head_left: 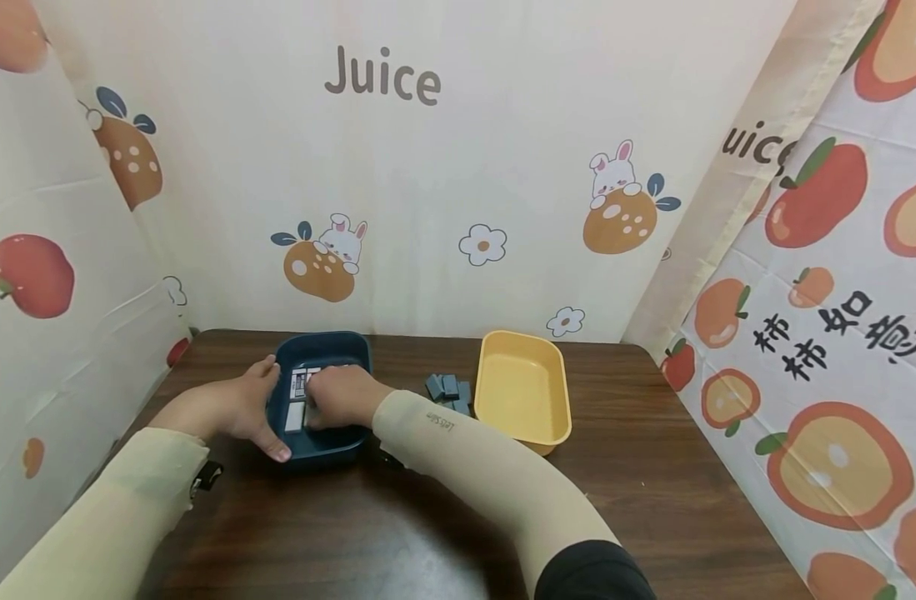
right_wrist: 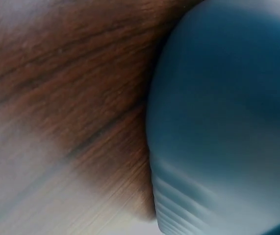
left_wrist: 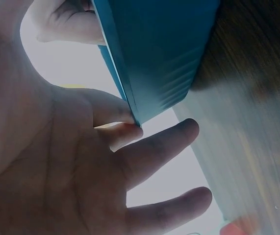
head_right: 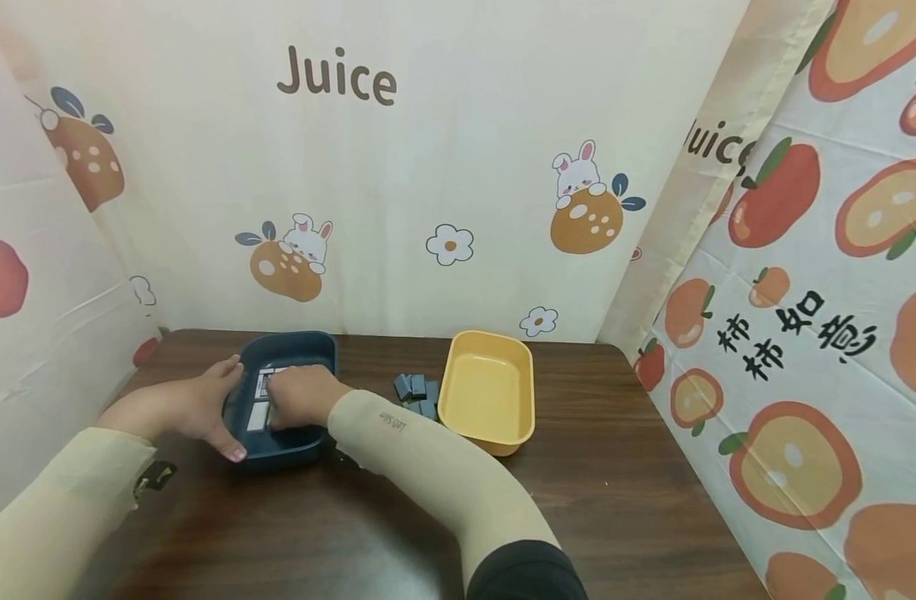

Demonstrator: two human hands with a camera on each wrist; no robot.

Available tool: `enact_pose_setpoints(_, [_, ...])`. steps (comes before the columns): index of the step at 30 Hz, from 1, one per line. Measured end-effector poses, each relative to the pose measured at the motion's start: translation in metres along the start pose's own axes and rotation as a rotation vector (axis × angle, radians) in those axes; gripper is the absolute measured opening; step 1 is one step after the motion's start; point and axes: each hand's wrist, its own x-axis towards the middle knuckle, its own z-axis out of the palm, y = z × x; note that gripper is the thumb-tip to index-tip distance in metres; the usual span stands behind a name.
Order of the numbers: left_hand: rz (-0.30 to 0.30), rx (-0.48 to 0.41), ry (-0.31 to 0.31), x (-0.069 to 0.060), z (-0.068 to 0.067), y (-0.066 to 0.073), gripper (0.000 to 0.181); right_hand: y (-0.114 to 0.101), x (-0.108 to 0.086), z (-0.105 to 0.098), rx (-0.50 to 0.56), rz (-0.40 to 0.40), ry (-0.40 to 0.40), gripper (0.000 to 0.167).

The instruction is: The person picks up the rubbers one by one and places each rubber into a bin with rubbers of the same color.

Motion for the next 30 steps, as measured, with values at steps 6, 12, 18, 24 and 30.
enact_pose_setpoints(6, [0.002, 0.007, -0.003, 0.001, 0.0, 0.0, 0.158, 0.004, -0.002, -0.005, 0.005, -0.005, 0.001, 0.018])
enact_pose_setpoints(12, [-0.001, 0.016, 0.002, 0.001, -0.001, 0.0, 0.16, 0.01, -0.011, -0.023, 0.079, -0.003, 0.015, 0.02])
enact_pose_setpoints(18, [-0.002, 0.006, 0.0, 0.002, -0.001, 0.001, 0.162, 0.023, -0.025, -0.039, 0.146, 0.007, 0.063, 0.023])
enact_pose_setpoints(24, [-0.006, 0.012, 0.012, 0.006, 0.001, 0.0, 0.164, 0.051, -0.045, -0.049, 0.299, 0.028, 0.12, 0.02])
enact_pose_setpoints(30, [-0.01, 0.018, 0.015, 0.006, 0.002, -0.002, 0.164, 0.081, -0.064, -0.047, 0.325, 0.029, 0.182, 0.019])
